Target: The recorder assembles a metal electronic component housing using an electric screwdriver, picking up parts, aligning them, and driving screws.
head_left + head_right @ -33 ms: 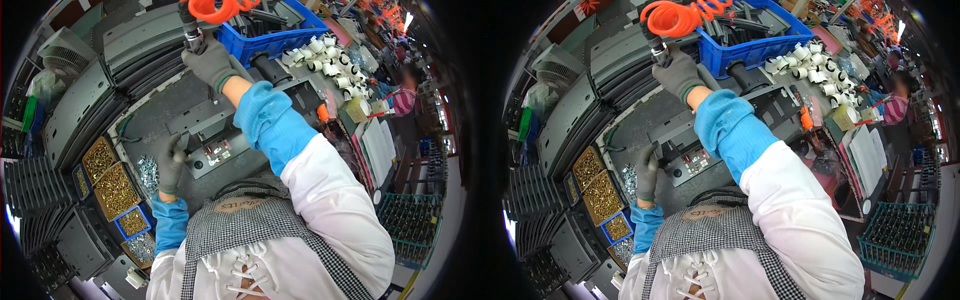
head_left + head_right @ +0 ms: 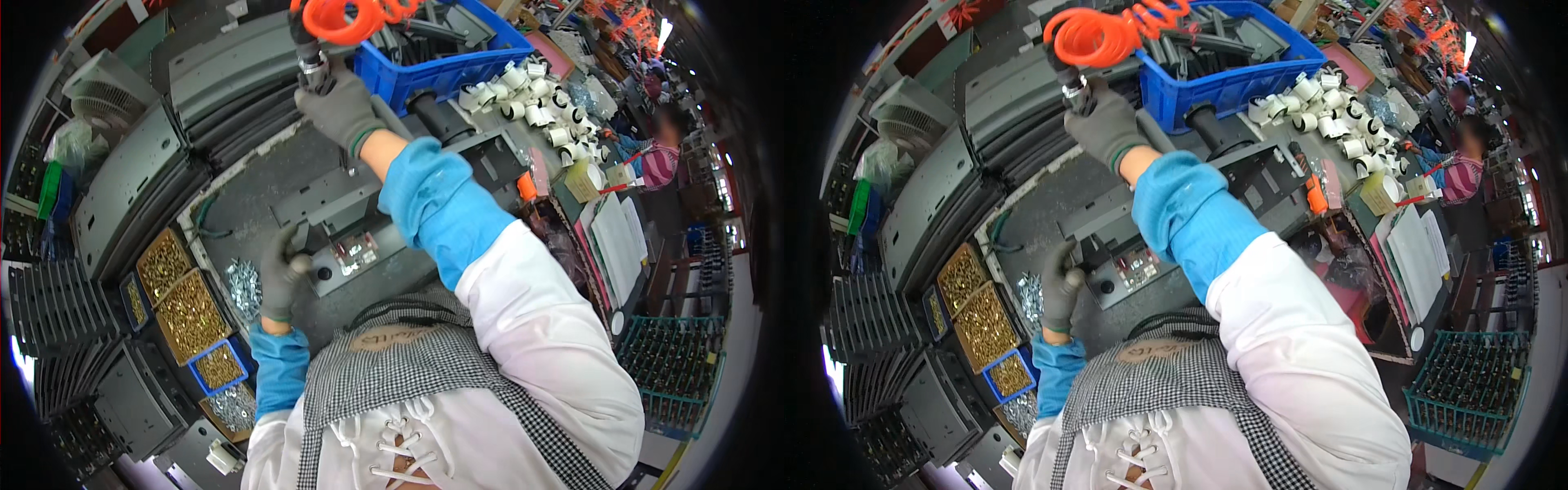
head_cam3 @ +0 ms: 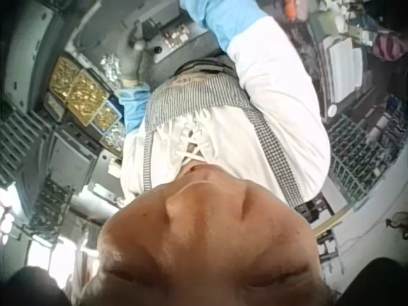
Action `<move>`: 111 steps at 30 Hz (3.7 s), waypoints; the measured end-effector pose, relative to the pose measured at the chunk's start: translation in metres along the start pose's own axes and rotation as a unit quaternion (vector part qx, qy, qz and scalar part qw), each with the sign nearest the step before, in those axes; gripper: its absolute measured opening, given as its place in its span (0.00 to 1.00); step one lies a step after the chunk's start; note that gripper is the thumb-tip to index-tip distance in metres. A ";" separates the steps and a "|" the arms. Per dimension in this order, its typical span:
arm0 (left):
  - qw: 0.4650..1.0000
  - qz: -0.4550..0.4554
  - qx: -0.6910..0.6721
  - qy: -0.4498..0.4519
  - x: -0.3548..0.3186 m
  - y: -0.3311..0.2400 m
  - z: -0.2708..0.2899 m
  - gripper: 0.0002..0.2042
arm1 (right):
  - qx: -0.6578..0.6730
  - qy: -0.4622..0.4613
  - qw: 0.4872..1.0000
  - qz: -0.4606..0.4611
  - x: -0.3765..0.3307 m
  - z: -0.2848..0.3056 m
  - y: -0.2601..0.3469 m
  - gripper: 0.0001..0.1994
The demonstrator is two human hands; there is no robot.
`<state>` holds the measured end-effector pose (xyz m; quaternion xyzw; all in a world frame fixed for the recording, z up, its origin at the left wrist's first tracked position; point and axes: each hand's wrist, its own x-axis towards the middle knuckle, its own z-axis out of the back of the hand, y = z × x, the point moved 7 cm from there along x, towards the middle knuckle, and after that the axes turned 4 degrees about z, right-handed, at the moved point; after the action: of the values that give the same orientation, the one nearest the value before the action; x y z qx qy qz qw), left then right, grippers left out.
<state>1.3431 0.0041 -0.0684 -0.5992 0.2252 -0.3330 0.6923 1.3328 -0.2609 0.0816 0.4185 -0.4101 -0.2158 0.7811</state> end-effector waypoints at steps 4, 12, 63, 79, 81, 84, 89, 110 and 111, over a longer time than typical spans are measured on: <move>0.987 -0.053 0.152 0.010 -0.004 -0.015 -0.011 0.20 | 0.022 -0.009 0.999 0.028 -0.003 0.002 0.008 0.21; 0.988 -0.031 0.149 0.019 0.001 0.015 -0.014 0.06 | -0.031 -0.092 0.959 0.266 0.015 0.106 0.159 0.20; 0.965 0.037 0.258 0.023 0.009 0.003 -0.025 0.11 | -0.368 0.528 0.745 0.177 -0.070 0.134 -0.037 0.09; 0.832 -0.379 0.379 0.145 -0.001 -0.211 -0.107 0.15 | -0.394 0.242 0.833 0.303 -0.175 0.353 0.112 0.07; 0.791 -0.437 0.397 0.162 -0.014 -0.243 -0.159 0.15 | -0.428 0.232 0.825 0.287 -0.209 0.389 0.121 0.09; 0.759 -0.499 0.369 0.196 -0.032 -0.260 -0.219 0.15 | -0.476 0.212 0.815 0.253 -0.268 0.440 0.141 0.12; 0.698 -0.578 0.312 0.285 -0.051 -0.280 -0.311 0.17 | -0.543 0.196 0.808 0.117 -0.349 0.489 0.166 0.13; 0.691 -0.330 0.018 0.643 -0.144 -0.180 -0.565 0.10 | -0.578 -0.350 0.602 -0.426 -0.669 0.423 0.237 0.10; 0.687 -0.332 0.018 0.646 -0.154 -0.168 -0.568 0.10 | -0.557 -0.377 0.570 -0.471 -0.693 0.414 0.236 0.11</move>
<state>0.8028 -0.2794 -0.0194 -0.2586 0.3969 -0.8499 0.2306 0.5957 0.1446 0.0890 -0.0850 -0.2111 -0.8773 0.4225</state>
